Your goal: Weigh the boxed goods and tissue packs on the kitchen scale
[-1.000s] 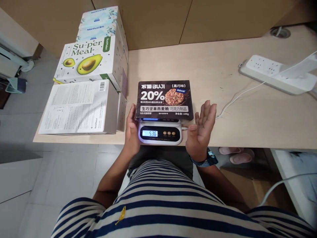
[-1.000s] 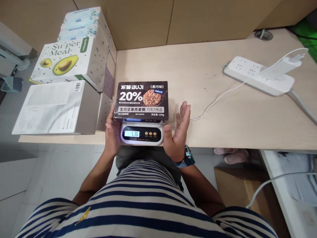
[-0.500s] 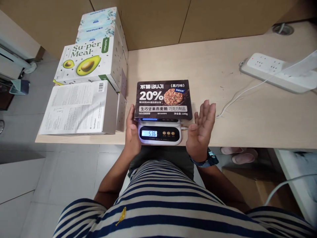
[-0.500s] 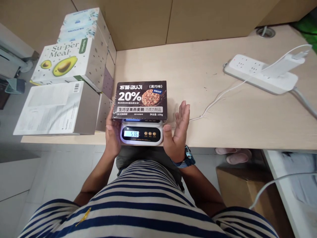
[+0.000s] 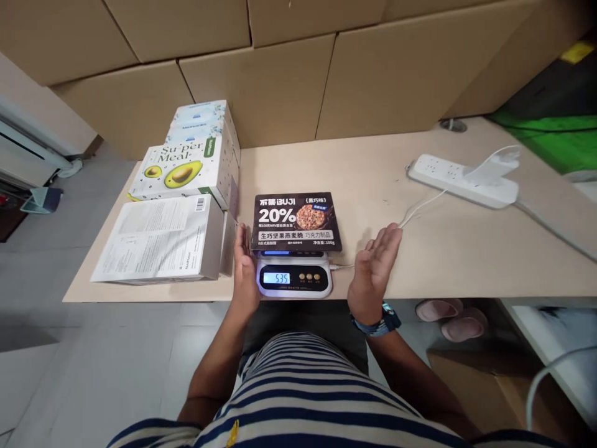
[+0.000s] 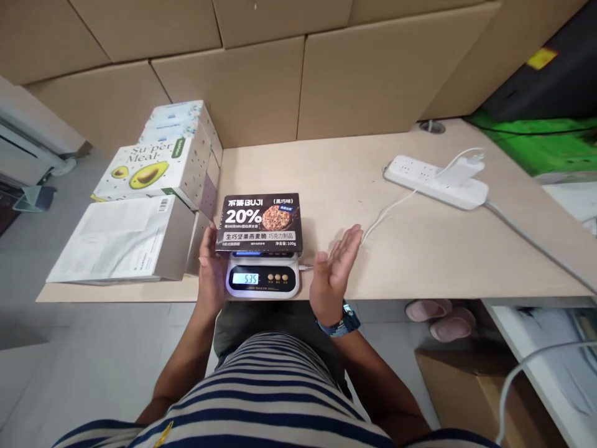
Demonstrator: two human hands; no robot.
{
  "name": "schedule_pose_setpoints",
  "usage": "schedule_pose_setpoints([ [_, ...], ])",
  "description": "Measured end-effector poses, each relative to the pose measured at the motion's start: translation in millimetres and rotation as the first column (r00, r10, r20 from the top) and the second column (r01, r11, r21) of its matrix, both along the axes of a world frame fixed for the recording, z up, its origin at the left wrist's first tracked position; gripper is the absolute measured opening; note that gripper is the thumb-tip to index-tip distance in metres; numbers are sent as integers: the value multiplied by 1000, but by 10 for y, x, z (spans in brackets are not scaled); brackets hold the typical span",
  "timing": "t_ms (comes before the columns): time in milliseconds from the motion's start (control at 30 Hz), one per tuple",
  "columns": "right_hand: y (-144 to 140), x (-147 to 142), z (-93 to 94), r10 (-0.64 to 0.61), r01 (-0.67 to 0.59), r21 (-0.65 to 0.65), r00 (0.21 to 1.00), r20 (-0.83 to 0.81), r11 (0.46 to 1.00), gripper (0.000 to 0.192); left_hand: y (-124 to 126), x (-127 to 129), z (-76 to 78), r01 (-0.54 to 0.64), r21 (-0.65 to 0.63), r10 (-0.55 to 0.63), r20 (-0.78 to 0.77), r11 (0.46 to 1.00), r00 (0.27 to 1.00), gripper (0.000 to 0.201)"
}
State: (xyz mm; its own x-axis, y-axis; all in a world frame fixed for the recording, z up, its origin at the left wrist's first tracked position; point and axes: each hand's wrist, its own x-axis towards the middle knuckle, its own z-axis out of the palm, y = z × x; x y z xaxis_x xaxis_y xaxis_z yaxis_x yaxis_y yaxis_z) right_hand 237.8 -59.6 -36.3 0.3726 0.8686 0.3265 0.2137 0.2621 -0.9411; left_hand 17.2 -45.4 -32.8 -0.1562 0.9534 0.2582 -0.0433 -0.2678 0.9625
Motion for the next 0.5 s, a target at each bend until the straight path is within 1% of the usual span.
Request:
schedule_pose_setpoints([
  [33,0,-27,26,60,-61,-16,998,-22,998,78,19,22,48,6,10,-6,2,1000,1000,77],
  [100,-25,-96,81,242,-244,-16,968,-63,970,79,14,74,162,-1,26,1,-26,1000,1000,79],
  [133,-49,-132,105,324,-324,10,943,-73,946,80,-14,102,222,-15,41,17,-54,999,998,81],
  [167,-78,-162,126,372,-368,54,925,-77,928,82,-59,130,282,-29,69,34,-79,997,996,83],
  [200,-108,-184,146,382,-374,107,921,-80,921,85,-120,160,343,-37,115,48,-95,993,994,84],
  [267,-155,-200,190,357,-337,201,931,-71,920,88,-269,230,477,-29,240,54,-99,970,994,85],
  [333,-170,-189,270,338,-322,258,941,-20,911,94,-415,311,645,-39,374,75,-83,927,994,84],
  [367,-165,-184,331,340,-334,280,940,27,900,98,-472,347,746,-60,442,101,-71,895,992,83],
  [433,-143,-203,496,369,-387,343,922,120,856,100,-526,370,972,-112,526,156,-40,843,987,76],
  [467,-131,-231,595,396,-424,379,905,154,822,99,-521,339,1088,-137,549,176,-19,825,984,73],
  [500,-122,-273,696,433,-469,407,882,183,784,97,-498,269,1199,-152,572,189,-4,806,982,74],
])
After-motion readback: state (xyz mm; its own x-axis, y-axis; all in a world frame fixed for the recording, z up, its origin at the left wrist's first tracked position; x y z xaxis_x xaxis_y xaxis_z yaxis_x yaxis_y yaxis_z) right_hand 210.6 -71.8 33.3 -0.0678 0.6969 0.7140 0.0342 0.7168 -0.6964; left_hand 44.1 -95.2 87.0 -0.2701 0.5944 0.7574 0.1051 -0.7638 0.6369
